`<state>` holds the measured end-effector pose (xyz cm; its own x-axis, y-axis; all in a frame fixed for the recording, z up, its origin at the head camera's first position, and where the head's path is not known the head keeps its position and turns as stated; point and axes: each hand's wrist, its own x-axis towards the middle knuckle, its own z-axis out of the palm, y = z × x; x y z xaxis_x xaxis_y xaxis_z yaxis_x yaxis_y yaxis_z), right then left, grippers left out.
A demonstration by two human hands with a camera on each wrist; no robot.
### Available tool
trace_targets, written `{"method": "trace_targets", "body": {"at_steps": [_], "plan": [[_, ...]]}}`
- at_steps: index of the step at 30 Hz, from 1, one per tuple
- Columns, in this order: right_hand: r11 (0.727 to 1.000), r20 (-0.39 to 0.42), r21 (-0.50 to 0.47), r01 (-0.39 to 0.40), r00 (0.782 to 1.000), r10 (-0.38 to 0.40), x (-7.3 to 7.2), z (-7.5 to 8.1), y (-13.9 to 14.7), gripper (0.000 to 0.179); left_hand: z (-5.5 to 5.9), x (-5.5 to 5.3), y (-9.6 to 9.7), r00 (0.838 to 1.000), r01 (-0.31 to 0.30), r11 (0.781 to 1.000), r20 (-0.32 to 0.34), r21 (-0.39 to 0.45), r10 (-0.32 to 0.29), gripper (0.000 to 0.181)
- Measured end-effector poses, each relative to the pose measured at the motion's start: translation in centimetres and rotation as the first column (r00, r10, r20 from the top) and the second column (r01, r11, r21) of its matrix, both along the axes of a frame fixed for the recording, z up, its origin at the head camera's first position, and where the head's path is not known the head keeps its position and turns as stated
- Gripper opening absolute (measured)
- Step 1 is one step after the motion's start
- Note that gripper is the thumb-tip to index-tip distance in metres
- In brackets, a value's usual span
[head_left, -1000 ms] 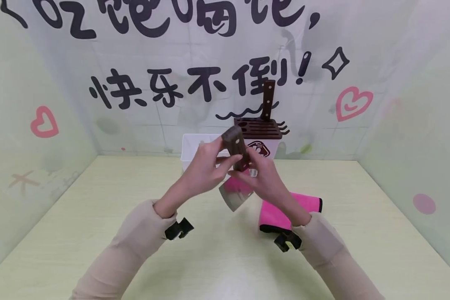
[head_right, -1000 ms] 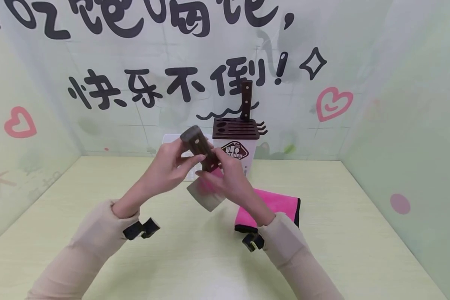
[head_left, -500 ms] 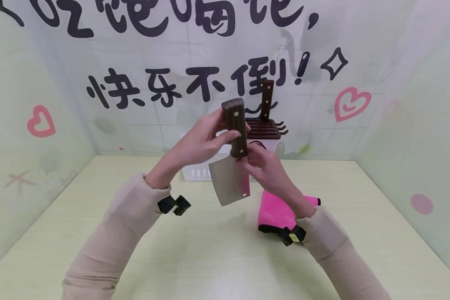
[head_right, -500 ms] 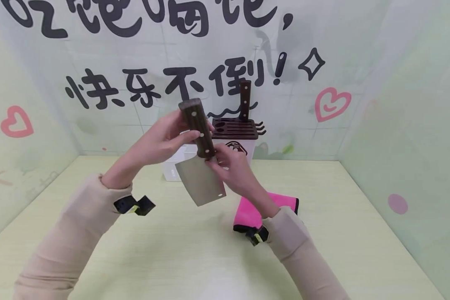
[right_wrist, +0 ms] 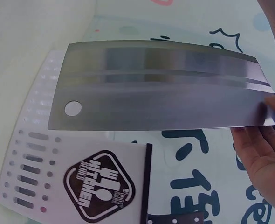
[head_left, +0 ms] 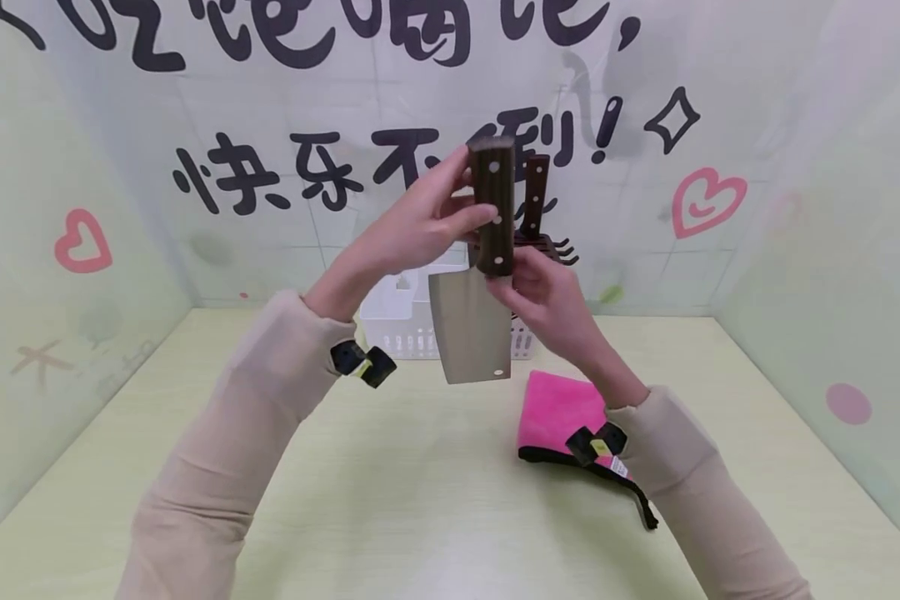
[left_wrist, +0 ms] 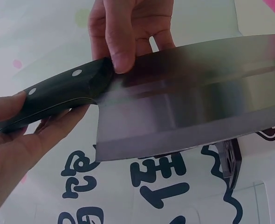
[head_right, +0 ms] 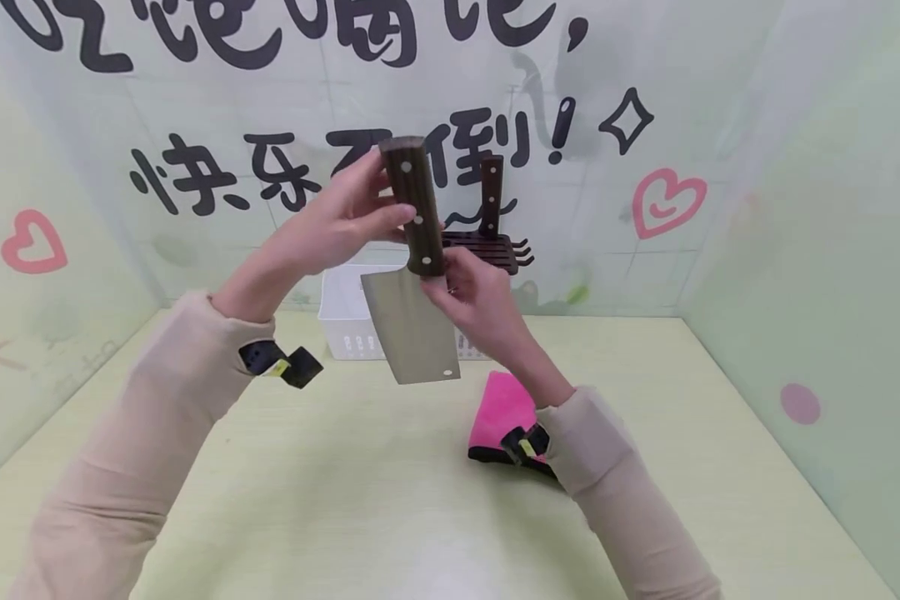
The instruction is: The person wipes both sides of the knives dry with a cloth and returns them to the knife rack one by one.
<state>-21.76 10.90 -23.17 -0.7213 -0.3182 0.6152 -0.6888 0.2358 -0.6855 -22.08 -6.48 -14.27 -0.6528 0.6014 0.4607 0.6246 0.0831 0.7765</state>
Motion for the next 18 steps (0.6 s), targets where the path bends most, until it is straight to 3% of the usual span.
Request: {"method": "trace_targets", "body": {"at_steps": [11,18], "plan": [[0.991,0.049,-0.128,0.034,0.998,-0.028,-1.5,3.7,0.6,0.028,3.7,-1.4,1.8,0.998,-0.067,0.997,0.011,-0.036,0.068,0.040],[0.985,0.060,-0.158,0.076,0.996,-0.067,-2.2,6.6,1.0,0.029,5.8,-2.0,2.9,0.985,-0.160,0.986,-0.080,-0.054,0.155,0.043]]}}
